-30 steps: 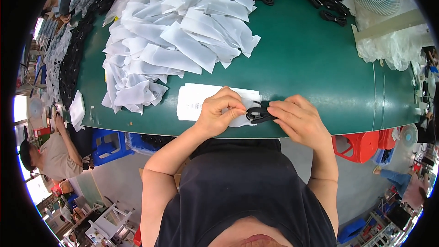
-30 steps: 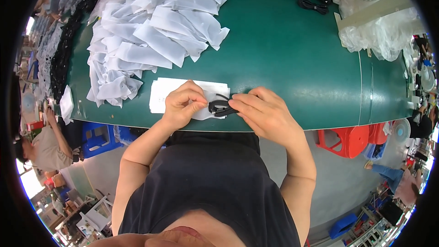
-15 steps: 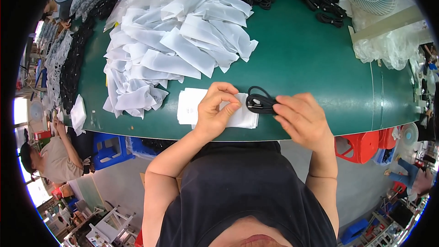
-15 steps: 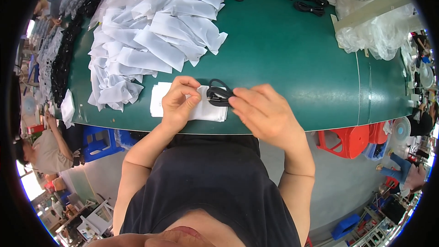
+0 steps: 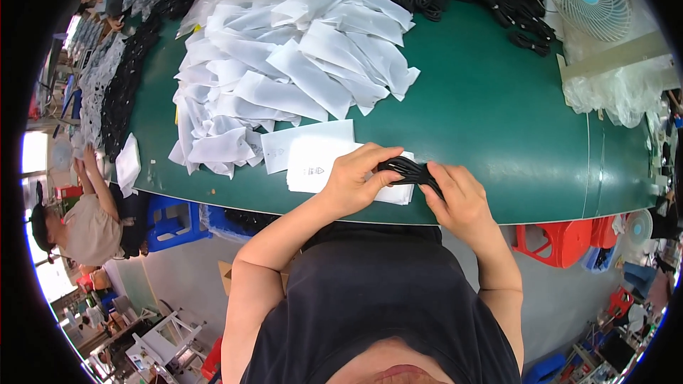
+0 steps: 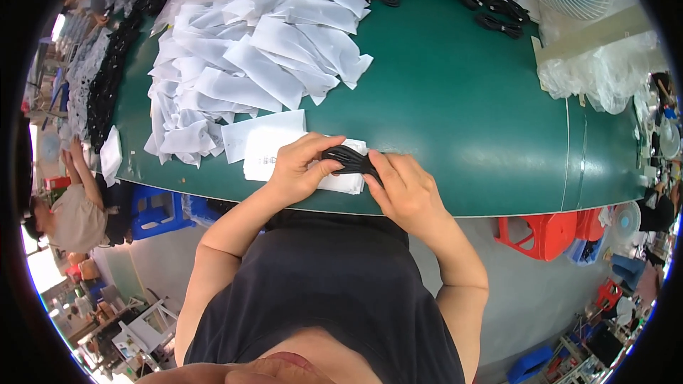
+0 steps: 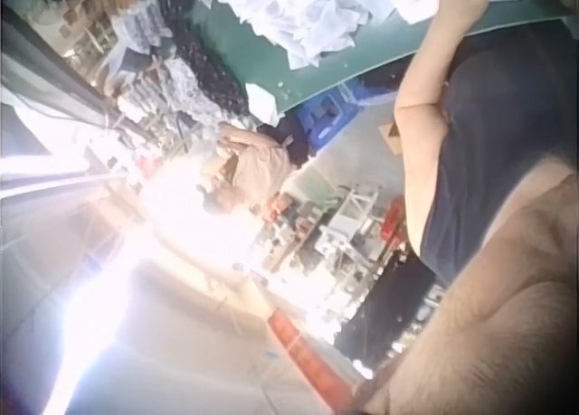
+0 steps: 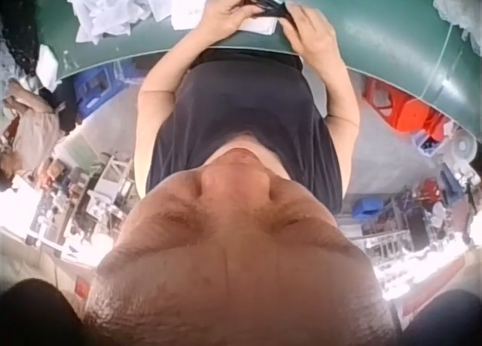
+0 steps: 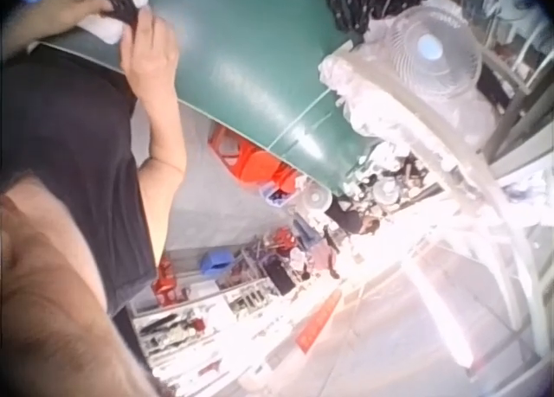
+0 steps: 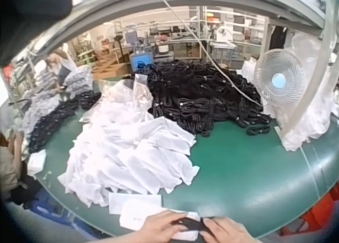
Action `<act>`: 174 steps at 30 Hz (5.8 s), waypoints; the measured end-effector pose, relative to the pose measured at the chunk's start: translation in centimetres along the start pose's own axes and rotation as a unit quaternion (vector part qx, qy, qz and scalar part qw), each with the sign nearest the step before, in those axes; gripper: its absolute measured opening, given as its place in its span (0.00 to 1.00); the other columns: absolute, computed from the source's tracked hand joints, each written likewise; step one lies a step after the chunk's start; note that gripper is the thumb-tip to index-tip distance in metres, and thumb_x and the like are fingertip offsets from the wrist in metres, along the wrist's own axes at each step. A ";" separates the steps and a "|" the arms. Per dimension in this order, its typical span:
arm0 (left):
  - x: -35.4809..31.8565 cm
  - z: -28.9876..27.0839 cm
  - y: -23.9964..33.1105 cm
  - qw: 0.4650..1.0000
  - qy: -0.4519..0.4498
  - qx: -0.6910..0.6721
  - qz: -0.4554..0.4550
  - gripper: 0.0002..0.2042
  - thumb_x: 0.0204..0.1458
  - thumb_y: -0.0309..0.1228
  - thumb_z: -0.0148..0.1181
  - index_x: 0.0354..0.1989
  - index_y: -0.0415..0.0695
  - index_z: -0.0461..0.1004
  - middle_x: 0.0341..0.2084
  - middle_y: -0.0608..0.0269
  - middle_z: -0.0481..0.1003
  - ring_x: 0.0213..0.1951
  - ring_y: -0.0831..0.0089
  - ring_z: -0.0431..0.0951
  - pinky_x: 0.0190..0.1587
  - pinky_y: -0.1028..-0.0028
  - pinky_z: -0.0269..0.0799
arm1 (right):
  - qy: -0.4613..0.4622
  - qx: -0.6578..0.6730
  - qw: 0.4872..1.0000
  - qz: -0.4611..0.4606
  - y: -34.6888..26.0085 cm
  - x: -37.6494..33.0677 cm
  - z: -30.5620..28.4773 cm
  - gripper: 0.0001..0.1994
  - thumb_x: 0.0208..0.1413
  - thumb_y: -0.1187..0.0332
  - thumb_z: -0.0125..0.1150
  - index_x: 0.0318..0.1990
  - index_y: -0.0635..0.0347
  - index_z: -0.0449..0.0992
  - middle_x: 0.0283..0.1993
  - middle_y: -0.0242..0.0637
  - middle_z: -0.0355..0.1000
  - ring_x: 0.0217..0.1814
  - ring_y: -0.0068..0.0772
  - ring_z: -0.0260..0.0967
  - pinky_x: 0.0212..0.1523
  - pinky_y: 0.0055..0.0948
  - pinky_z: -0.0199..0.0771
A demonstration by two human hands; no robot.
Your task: Packaging black cables into individual plastic bags at a factory workbench.
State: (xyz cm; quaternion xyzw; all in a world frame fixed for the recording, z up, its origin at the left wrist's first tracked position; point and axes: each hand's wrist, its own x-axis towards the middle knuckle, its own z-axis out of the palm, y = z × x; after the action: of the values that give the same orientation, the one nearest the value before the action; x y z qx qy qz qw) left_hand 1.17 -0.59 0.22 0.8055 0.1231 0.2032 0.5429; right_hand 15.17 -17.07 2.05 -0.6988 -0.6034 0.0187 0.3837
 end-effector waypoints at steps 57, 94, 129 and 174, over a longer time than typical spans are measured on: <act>12.6 -8.1 1.3 0.866 0.243 -0.436 0.033 0.07 0.61 0.28 0.49 0.37 0.37 0.66 0.40 0.59 0.68 0.33 0.71 0.74 0.41 0.70 0.72 | -0.005 -0.241 0.960 0.141 16.5 20.3 2.5 0.26 0.51 0.54 0.60 0.57 0.51 0.65 0.43 0.52 0.70 0.41 0.52 0.74 0.37 0.41 0.76; -0.9 -1.0 -1.2 0.999 0.017 -0.015 -0.037 0.03 0.47 0.20 0.62 0.30 0.38 0.77 0.28 0.62 0.72 0.28 0.75 0.70 0.30 0.78 0.66 | 0.023 0.024 0.995 -0.089 1.9 -1.9 -3.8 0.15 0.33 0.79 0.65 0.32 0.62 0.68 0.38 0.44 0.69 0.28 0.41 0.67 0.27 0.33 0.69; 6.1 -0.5 4.6 0.982 -0.014 -0.186 0.017 0.02 0.54 0.23 0.57 0.32 0.40 0.70 0.37 0.64 0.67 0.31 0.82 0.63 0.34 0.82 0.61 | -0.011 0.016 0.986 -0.168 -0.6 7.6 -6.9 0.21 0.41 0.68 0.69 0.45 0.60 0.73 0.28 0.36 0.66 0.25 0.35 0.66 0.26 0.31 0.68; -0.9 -1.4 -1.3 0.999 0.028 -0.008 -0.039 0.03 0.44 0.21 0.65 0.29 0.40 0.80 0.27 0.64 0.73 0.28 0.74 0.72 0.30 0.77 0.67 | 0.046 0.055 0.991 -0.117 2.6 -1.0 -2.5 0.20 0.37 0.77 0.72 0.42 0.61 0.75 0.41 0.45 0.68 0.32 0.41 0.69 0.28 0.33 0.71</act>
State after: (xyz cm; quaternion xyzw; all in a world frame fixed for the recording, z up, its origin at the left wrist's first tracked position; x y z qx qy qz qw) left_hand -0.19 0.66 -0.66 0.7894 0.1680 0.2056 0.5535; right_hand 18.30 -19.18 1.93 -0.6016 -0.6606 -0.0257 0.4484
